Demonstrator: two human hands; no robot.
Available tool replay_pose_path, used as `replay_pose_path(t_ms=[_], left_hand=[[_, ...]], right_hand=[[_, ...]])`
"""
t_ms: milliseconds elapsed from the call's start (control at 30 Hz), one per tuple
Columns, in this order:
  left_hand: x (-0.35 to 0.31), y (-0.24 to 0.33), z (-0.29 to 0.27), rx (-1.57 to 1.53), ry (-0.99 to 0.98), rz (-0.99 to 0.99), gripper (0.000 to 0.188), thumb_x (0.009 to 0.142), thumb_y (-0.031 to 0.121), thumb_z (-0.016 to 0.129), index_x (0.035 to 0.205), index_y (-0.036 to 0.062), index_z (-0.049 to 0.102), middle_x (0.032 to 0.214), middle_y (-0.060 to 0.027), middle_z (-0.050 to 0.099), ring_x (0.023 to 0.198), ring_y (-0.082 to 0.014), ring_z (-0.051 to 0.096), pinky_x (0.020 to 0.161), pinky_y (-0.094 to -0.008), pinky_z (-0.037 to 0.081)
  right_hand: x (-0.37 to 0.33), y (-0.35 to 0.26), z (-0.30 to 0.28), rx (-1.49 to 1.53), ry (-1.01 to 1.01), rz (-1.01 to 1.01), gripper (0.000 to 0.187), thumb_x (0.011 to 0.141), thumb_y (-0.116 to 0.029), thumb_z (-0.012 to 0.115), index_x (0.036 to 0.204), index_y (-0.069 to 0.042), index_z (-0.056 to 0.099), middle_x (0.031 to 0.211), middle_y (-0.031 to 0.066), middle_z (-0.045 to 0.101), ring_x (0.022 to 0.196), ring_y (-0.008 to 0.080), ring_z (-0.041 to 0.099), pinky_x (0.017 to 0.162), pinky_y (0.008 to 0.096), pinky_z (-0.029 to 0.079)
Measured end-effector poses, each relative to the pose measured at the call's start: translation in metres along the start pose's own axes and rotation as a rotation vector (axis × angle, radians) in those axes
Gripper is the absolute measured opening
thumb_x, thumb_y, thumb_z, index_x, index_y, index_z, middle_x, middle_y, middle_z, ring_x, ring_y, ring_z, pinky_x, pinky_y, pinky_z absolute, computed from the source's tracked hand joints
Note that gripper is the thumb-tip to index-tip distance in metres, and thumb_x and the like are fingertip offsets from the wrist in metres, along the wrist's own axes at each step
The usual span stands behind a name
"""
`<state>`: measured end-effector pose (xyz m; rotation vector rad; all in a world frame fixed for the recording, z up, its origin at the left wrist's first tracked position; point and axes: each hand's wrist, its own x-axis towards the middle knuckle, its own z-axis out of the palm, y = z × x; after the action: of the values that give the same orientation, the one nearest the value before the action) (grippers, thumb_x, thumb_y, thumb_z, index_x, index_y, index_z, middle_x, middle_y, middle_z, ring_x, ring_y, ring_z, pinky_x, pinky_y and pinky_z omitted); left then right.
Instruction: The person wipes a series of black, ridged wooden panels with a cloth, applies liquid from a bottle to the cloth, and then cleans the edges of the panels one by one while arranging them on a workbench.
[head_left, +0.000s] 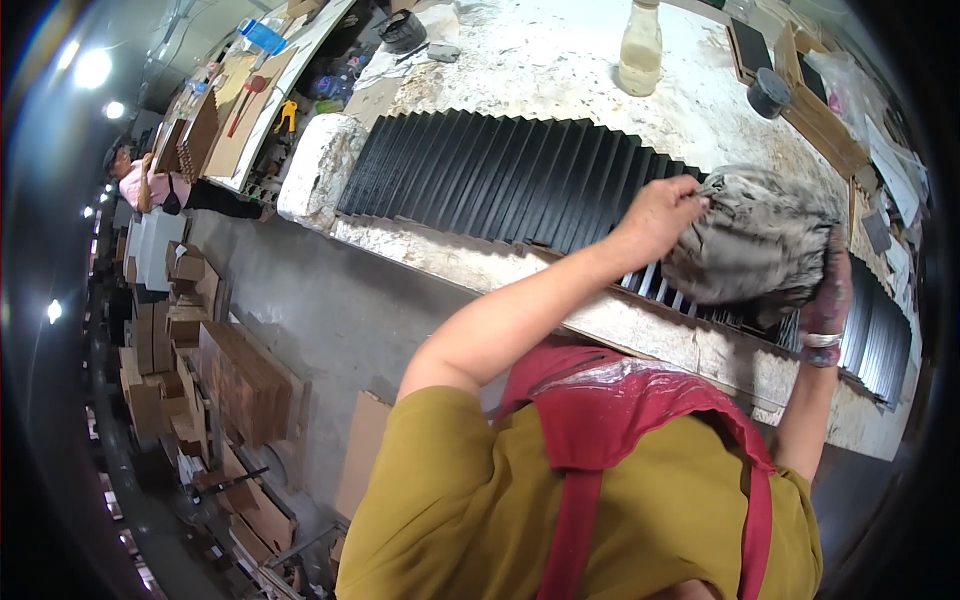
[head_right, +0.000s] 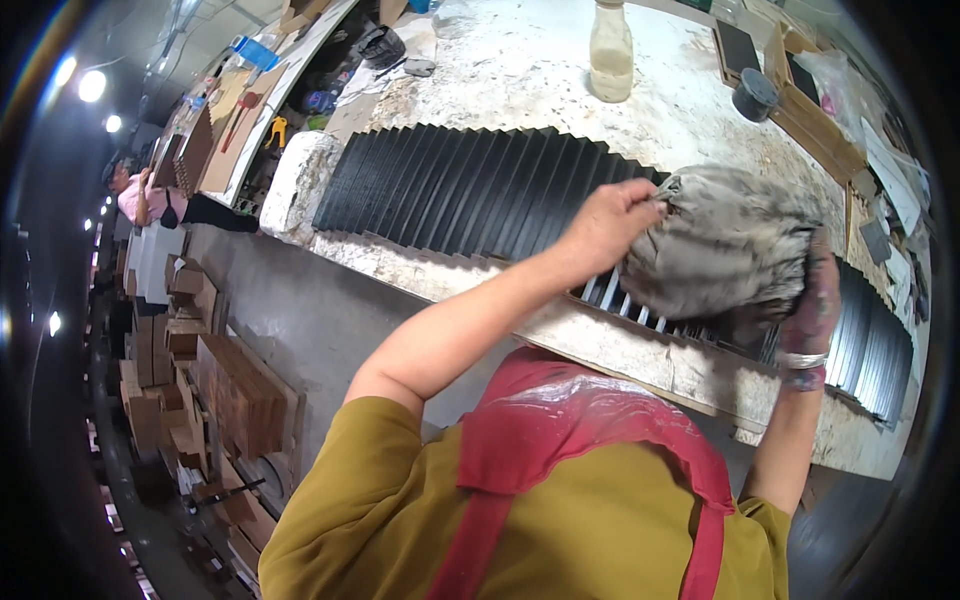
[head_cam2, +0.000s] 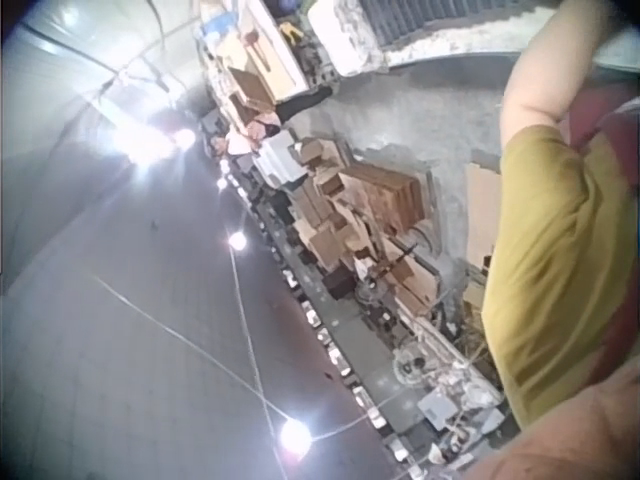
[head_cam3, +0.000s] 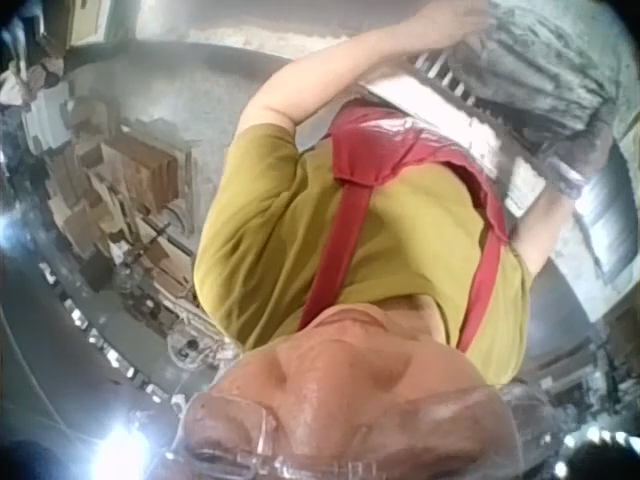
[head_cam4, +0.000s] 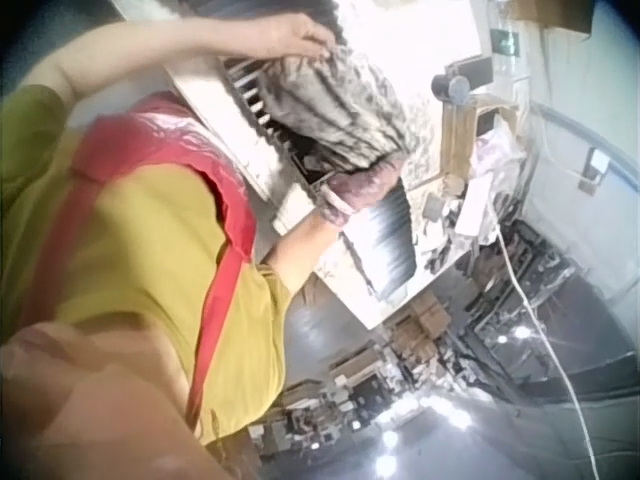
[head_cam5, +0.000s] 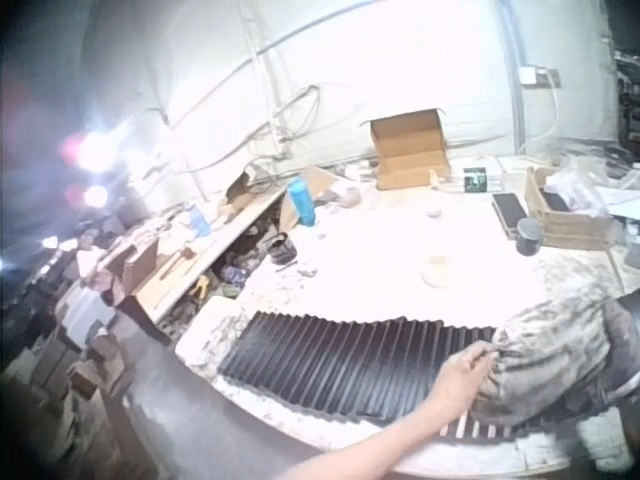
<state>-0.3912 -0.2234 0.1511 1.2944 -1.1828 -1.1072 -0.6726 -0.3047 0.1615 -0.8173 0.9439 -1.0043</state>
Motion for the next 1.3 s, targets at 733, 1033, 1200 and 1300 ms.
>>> replay_pose_path(t_ms=[733, 1033, 1200, 1300], left_hand=[[0.024, 0.032, -0.108, -1.203, -0.349, -0.449, 0.038, 0.099, 0.036, 0.049, 0.121, 0.0043, 0.053, 0.115, -0.0105, 0.062, 0.097, -0.0216, 0.063, 0.086, -0.0375, 0.053], [0.124, -0.038, -0.126, 0.285, -0.068, 0.879, 0.023, 0.088, 0.015, 0.055, 0.105, 0.0017, 0.064, 0.105, -0.0171, 0.062, 0.095, -0.0337, 0.058, 0.083, -0.0378, 0.048], [0.175, -0.036, -0.211, 0.278, 0.061, 0.136, 0.039, 0.092, 0.024, 0.059, 0.124, 0.0034, 0.053, 0.117, -0.0158, 0.062, 0.096, -0.0252, 0.064, 0.084, -0.0334, 0.049], [0.197, -0.04, -0.185, 0.356, 0.021, 0.035, 0.051, 0.089, 0.027, 0.064, 0.133, 0.0077, 0.046, 0.121, -0.0166, 0.06, 0.099, -0.0252, 0.064, 0.084, -0.0353, 0.051]], right_hand=[[-0.025, 0.084, 0.147, -0.025, 0.259, -0.387, 0.056, 0.09, -0.019, 0.055, 0.141, -0.001, 0.039, 0.139, 0.0136, 0.048, 0.122, 0.0231, 0.051, 0.106, 0.0387, 0.039], [-0.005, 0.123, 0.16, -0.62, 0.127, -0.611, 0.056, 0.088, -0.036, 0.063, 0.13, -0.001, 0.051, 0.127, 0.0162, 0.059, 0.12, 0.0261, 0.054, 0.103, 0.0399, 0.04], [0.064, -0.032, 0.204, 0.19, -0.003, -0.368, 0.049, 0.092, -0.027, 0.062, 0.13, 0.0, 0.048, 0.122, 0.0138, 0.06, 0.107, 0.0225, 0.062, 0.091, 0.0374, 0.051], [0.129, -0.07, 0.23, -0.315, -0.094, -0.722, 0.053, 0.088, -0.02, 0.062, 0.135, -0.002, 0.046, 0.128, 0.0142, 0.056, 0.115, 0.0237, 0.056, 0.098, 0.0346, 0.045]])
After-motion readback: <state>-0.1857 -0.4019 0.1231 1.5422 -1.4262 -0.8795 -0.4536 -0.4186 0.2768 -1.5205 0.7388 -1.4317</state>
